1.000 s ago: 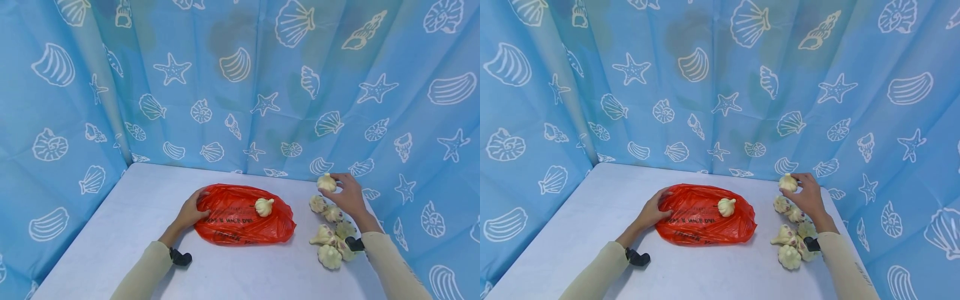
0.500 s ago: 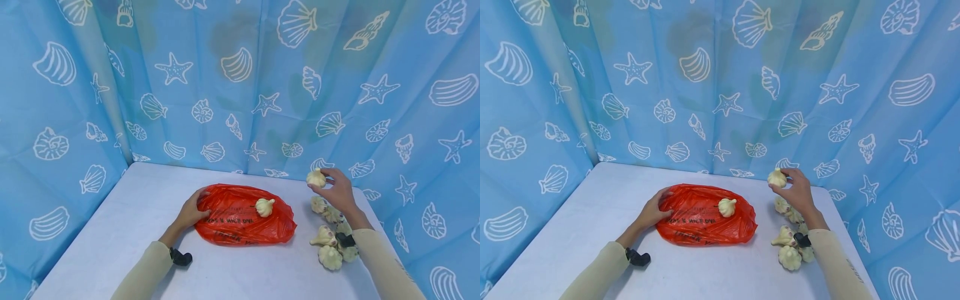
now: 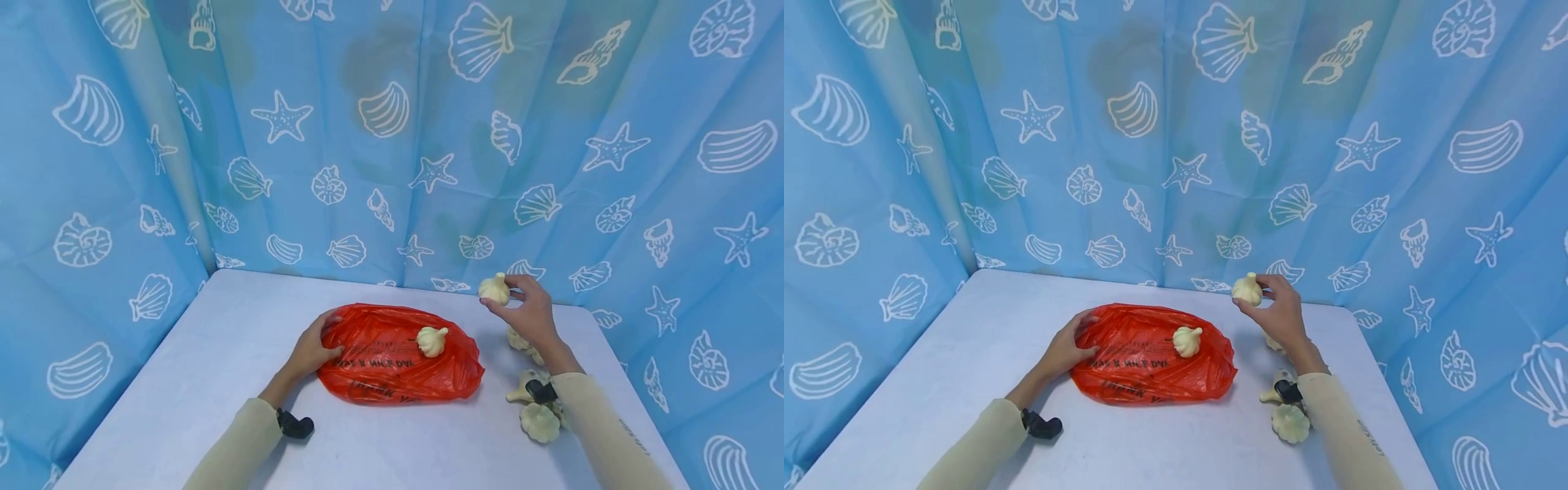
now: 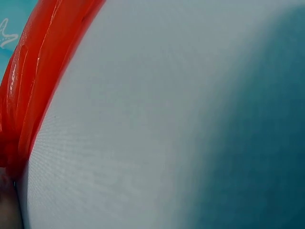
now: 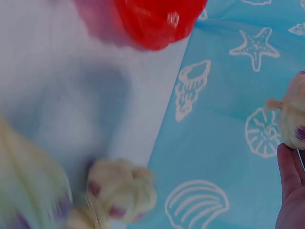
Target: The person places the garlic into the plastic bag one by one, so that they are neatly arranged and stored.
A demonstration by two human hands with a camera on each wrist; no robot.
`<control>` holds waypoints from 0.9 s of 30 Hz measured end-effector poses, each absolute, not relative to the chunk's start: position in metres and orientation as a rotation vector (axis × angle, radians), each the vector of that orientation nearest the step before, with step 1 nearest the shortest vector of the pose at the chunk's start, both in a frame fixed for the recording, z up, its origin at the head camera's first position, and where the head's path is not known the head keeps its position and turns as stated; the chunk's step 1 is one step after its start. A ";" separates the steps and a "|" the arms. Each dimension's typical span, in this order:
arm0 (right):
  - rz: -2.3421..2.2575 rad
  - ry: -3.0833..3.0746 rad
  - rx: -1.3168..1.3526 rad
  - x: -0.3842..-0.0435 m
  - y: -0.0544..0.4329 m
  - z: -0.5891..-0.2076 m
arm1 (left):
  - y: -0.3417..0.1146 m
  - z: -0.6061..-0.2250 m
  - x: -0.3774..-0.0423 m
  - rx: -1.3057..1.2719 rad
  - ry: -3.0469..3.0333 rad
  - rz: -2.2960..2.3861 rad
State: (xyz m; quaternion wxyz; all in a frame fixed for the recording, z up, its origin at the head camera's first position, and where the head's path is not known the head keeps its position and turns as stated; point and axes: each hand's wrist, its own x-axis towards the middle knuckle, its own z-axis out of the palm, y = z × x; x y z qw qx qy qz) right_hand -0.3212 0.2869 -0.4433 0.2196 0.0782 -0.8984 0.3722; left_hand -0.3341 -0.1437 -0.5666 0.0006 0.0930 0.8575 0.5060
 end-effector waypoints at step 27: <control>1.151 -2.450 0.405 -0.328 0.232 -0.469 | -0.142 -0.568 -0.333 0.293 2.685 1.605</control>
